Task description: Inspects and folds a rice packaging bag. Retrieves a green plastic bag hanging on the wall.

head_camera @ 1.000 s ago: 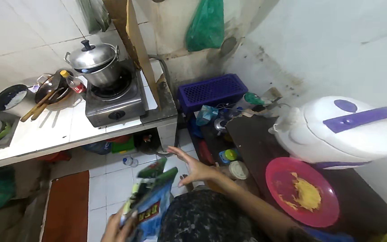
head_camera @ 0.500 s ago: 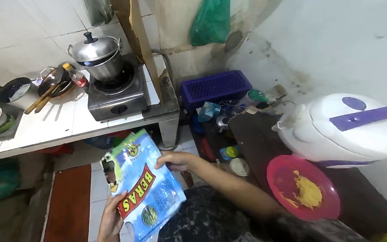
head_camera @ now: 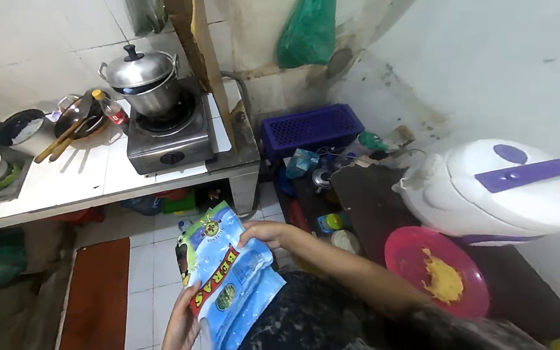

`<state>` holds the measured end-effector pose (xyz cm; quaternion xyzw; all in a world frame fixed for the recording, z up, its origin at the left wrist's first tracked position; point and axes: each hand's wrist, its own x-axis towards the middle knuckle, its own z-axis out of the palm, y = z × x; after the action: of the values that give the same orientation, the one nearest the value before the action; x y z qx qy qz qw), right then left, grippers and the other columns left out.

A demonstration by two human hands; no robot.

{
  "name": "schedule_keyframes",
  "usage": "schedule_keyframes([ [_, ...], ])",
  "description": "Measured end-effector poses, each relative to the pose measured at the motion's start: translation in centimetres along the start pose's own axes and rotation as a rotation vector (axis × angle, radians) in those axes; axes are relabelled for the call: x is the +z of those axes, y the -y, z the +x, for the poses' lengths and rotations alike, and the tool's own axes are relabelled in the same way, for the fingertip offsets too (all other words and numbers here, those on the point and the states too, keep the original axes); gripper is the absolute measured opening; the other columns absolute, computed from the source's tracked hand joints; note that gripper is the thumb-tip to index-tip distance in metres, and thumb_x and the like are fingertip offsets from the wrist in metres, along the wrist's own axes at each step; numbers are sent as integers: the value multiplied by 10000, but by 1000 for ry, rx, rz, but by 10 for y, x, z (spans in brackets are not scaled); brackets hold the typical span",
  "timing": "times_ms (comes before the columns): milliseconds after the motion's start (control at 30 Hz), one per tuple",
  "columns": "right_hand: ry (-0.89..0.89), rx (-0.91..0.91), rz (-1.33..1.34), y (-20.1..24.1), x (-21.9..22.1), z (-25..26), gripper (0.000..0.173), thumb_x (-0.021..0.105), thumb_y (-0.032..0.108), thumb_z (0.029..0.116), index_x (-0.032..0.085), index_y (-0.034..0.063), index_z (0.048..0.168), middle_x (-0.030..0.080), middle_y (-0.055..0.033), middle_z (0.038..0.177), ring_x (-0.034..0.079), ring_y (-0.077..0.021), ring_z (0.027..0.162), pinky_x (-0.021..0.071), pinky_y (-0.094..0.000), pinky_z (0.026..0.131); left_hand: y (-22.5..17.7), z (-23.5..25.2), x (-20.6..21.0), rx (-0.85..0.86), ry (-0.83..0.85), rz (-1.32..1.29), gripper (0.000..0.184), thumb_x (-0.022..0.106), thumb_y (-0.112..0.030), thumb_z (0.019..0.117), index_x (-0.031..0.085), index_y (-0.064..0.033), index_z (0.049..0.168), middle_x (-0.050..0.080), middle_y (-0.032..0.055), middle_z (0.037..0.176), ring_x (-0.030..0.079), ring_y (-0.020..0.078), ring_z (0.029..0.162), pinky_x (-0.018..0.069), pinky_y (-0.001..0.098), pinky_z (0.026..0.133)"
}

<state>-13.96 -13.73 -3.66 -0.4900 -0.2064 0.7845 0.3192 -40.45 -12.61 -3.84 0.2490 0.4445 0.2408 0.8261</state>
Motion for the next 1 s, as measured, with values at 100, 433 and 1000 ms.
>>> schedule_keyframes([
  [100,21,15,-15,-13,-3,-20,343,498,-34,980,474,76,1304,632,7,962,634,-52,800,552,-258,728,8,-13,0,-8,44,33,255,414,-31,960,628,-138,1048,785,3,898,755,81,802,632,256,756],
  [433,2,50,63,-60,-12,-43,348,371,93,1045,626,172,821,679,81,746,645,-33,701,546,-250,670,39,-24,-4,-106,29,-21,528,263,120,934,687,-188,873,779,-49,827,729,7,766,603,196,750],
  [1000,14,-750,-757,14,-36,-52,305,476,-57,859,763,-2,770,626,-12,854,549,29,868,449,-131,791,-1,25,29,-95,148,54,600,306,-610,1005,657,-132,1093,773,-25,918,745,92,829,614,287,747],
])
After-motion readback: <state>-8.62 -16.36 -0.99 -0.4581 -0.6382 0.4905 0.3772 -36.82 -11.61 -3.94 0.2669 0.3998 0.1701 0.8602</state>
